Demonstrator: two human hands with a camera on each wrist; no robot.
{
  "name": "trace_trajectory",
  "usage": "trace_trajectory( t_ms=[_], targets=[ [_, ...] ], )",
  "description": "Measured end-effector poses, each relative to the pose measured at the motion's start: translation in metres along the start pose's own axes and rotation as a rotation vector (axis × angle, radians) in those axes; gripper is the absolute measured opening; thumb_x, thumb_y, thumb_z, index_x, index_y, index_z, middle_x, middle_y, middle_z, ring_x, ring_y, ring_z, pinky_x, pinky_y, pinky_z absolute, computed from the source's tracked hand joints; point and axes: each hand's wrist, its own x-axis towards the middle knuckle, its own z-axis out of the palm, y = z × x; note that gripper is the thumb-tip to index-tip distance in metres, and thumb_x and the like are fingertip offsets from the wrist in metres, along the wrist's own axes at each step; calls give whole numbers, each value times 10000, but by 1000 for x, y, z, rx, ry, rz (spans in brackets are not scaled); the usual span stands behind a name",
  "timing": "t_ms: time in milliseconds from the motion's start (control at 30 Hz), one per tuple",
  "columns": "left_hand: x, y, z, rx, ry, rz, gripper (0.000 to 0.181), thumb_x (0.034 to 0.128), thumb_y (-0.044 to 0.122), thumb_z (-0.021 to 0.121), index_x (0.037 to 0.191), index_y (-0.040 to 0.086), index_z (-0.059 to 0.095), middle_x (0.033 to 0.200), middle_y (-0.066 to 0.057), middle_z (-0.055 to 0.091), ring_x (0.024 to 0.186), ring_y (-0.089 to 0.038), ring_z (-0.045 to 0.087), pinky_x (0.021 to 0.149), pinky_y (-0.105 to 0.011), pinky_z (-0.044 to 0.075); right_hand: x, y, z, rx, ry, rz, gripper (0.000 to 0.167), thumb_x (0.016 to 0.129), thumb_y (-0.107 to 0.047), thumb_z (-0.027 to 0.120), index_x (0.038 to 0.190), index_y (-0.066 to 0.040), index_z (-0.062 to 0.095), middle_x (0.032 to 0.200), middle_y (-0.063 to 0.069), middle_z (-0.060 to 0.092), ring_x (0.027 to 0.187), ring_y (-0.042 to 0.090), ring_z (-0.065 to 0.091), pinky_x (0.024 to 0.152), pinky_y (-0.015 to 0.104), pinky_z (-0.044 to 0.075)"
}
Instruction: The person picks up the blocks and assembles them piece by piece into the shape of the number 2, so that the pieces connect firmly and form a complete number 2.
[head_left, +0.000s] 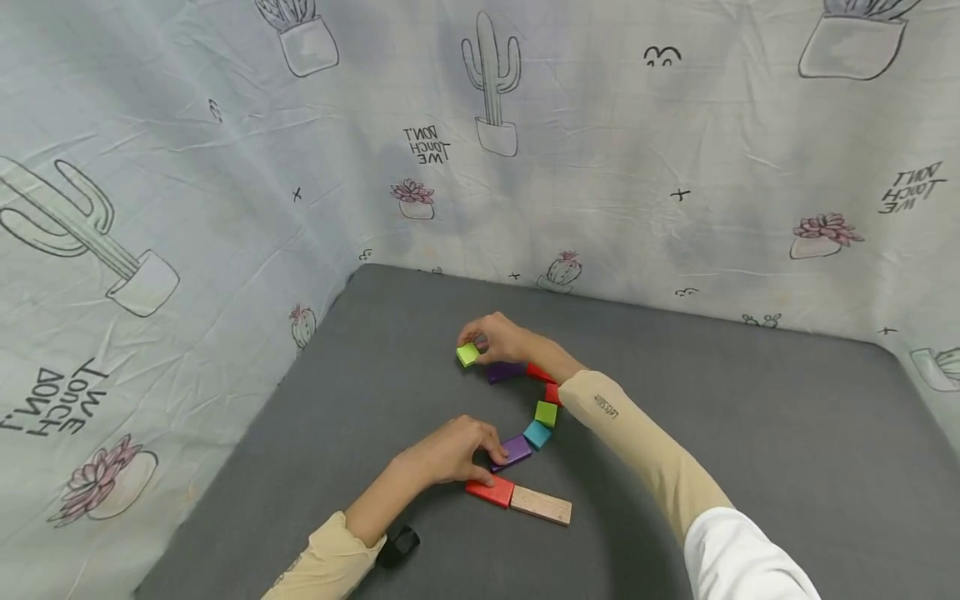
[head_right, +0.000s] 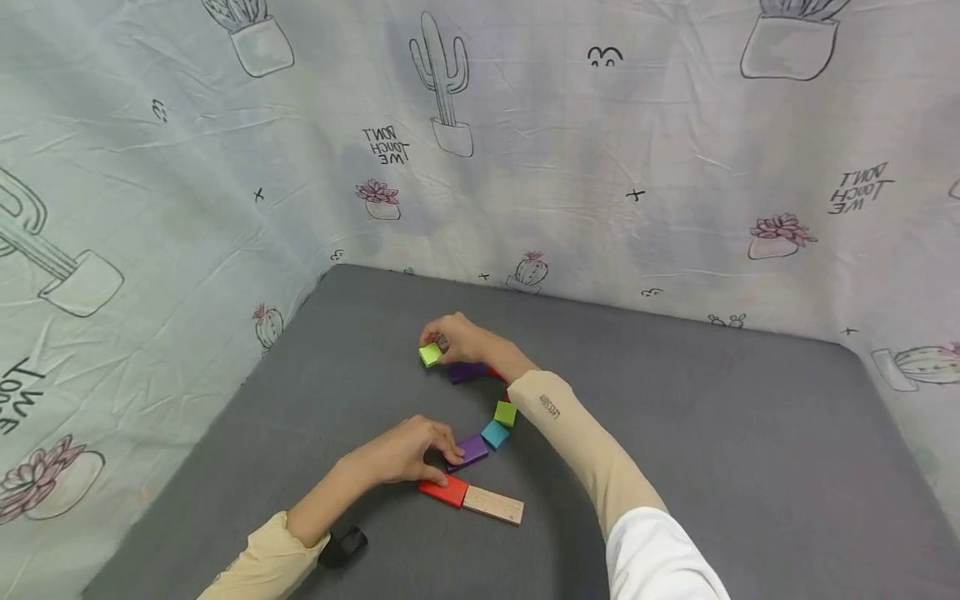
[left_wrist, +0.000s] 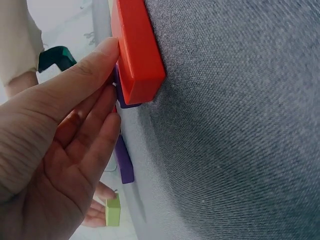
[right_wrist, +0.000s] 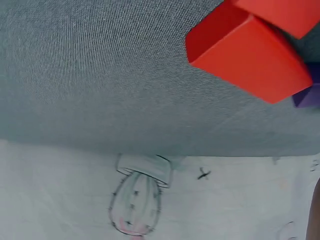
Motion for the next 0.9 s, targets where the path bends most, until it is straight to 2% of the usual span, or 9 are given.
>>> trace_trajectory(
  t_ms=[167, 300, 533, 900],
  targets=[
    [0, -1, 1, 5, -6, -4, 288, 714, 171, 850, 981, 94, 775, 944, 55, 696, 917, -39, 619, 845, -224, 495, -4, -8, 8, -2, -106, -110, 283, 801, 70, 722, 1063, -24, 674, 1108, 91, 661, 1086, 228, 599, 876, 269, 508],
    [0, -2, 2, 11, -3, 1, 300, 710, 168, 852, 991, 97, 773, 941, 62, 694, 913, -34, 619, 844, -227, 494, -6, -10, 12, -44, -172, -134, 296, 801, 56, 731, 1084, -13, 681, 1116, 85, 666, 1067, 195, 610, 887, 251, 497],
    [0, -1, 2, 25, -12, -5, 299, 715, 178, 851, 994, 103, 774, 941, 68, 692, 906, -28, 615, 844, -231, 494, -11, -9, 14, -150, -200, -160, 293, 785, 9, 765, 1065, -36, 695, 1074, 54, 683, 1002, 167, 625, 871, 277, 498],
    [1, -1, 2, 41, -18, -6, 294, 717, 185, 852, 989, 106, 776, 946, 59, 696, 920, -46, 622, 863, -247, 494, -14, -7, 14, -157, -215, -160, 316, 788, 8, 762, 1096, -24, 696, 1106, 75, 687, 1063, 190, 627, 905, 288, 492]
  ],
)
